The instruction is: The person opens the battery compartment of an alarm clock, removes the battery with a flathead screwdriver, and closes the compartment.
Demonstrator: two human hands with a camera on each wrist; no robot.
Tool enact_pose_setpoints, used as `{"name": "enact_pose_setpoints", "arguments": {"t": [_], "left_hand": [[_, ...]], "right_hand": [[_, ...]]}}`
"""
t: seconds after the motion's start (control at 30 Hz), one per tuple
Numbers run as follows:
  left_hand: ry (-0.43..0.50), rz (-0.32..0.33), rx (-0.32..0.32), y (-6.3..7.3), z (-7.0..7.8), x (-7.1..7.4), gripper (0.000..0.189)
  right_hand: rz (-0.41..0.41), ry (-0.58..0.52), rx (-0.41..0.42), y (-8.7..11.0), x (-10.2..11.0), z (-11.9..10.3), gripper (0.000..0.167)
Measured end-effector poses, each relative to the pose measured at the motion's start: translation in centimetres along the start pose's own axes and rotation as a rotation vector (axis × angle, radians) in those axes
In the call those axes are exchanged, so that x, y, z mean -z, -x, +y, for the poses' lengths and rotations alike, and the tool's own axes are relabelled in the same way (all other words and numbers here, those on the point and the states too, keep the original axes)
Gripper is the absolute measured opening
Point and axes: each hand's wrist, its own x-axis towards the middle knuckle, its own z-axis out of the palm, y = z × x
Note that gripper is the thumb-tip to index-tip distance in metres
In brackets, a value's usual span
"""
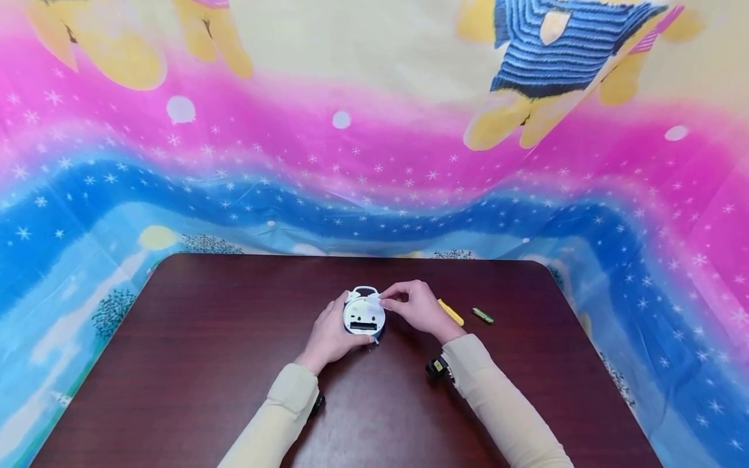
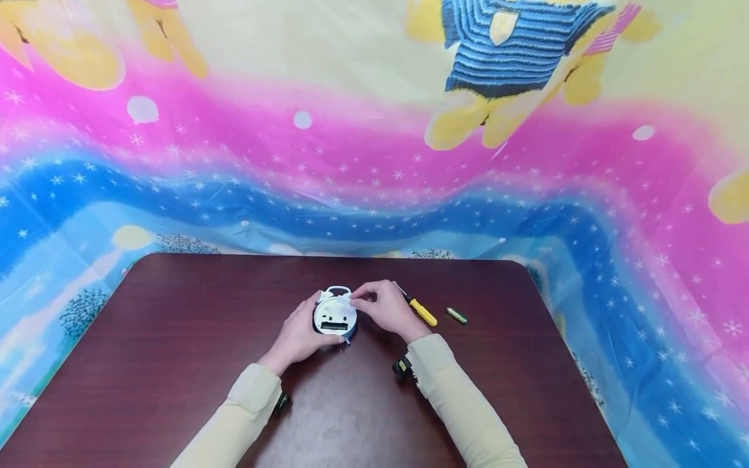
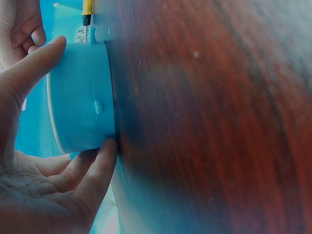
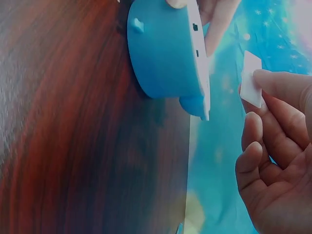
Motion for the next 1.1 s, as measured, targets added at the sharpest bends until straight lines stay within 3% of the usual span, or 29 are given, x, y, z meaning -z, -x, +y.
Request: {"name": "enact_pose_setpoints", "arguments": {"t": [0.5, 1.1], "left_hand": [[-0.002, 0.011, -0.028, 0.0, -0.2, 0.0, 0.112], [0.002, 0.013, -0.031, -0.1, -0.2, 0.0, 0.111]], "right_hand": [[-0.092, -0.006, 0.045, 0.7, -2.0, -0.3, 0.003], [-0.122, 0.068, 0.047, 0.6, -3.6, -0.7, 0.005]]}}
